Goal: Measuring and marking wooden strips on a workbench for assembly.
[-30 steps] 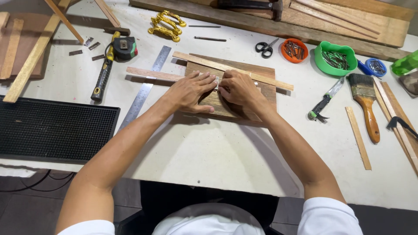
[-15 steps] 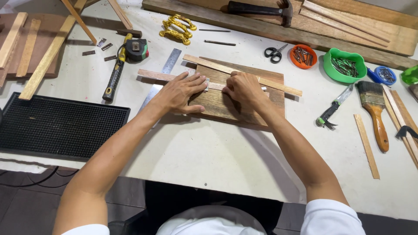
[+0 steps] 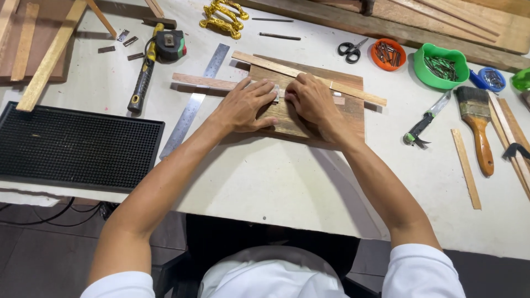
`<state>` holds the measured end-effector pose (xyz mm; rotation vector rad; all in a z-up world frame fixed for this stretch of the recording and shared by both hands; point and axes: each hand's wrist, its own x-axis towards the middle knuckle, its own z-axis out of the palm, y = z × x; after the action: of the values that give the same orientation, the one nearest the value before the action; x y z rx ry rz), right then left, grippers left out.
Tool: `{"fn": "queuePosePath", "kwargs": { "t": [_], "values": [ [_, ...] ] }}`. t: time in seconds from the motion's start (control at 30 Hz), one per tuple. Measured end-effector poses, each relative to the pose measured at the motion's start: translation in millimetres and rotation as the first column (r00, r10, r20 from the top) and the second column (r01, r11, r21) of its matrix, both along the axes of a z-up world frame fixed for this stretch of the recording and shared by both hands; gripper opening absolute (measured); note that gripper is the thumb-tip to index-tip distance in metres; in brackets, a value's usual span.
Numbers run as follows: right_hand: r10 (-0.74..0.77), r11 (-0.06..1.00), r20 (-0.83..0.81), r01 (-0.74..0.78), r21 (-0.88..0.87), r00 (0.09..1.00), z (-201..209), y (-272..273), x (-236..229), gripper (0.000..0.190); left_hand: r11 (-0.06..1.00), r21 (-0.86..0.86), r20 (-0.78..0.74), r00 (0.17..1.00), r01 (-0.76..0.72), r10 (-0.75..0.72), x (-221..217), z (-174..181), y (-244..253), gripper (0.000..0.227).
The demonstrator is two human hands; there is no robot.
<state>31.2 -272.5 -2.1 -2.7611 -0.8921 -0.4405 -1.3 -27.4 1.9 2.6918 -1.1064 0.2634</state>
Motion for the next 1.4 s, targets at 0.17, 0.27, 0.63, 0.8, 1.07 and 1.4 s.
{"fn": "queuePosePath", "kwargs": {
  "t": [0.17, 0.27, 0.63, 0.8, 1.07, 1.4],
  "values": [
    [-0.032, 0.999, -0.039, 0.033, 0.028, 0.999, 1.8, -4.9, 9.7, 0.022, 1.0, 0.016, -0.019, 1.0, -0.024, 0.024, 11.4, -0.3, 5.1, 0.087],
    [-0.045, 0.997, -0.039, 0.048, 0.064, 0.998, 0.6, -8.7, 16.3, 0.019, 1.0, 0.007, -0.027, 0.999, -0.028, 0.028, 18.6, 0.8, -0.6, 0.089],
    [-0.057, 0.989, -0.098, 0.07, 0.132, 0.994, 2.0, -10.2, 18.8, 0.019, 1.0, 0.026, -0.042, 0.999, -0.008, 0.009, 33.0, -12.0, -5.4, 0.106],
    [-0.017, 0.982, -0.098, 0.036, 0.187, 0.995, -3.5, -14.0, 22.8, 0.018, 0.995, 0.1, -0.071, 0.997, -0.02, 0.027, 27.5, -9.9, 26.7, 0.105],
    [-0.007, 0.952, -0.085, 0.033, 0.303, 0.996, -2.2, -12.8, 15.6, 0.017, 0.994, 0.061, -0.06, 0.995, 0.086, -0.083, 29.7, 3.8, -13.3, 0.104],
    [-0.022, 0.958, -0.089, 0.047, 0.283, 0.996, -1.9, -14.4, 14.2, 0.018, 0.999, 0.004, -0.085, 0.995, 0.052, -0.052, 30.0, -0.4, 17.4, 0.096]
  ]
}}
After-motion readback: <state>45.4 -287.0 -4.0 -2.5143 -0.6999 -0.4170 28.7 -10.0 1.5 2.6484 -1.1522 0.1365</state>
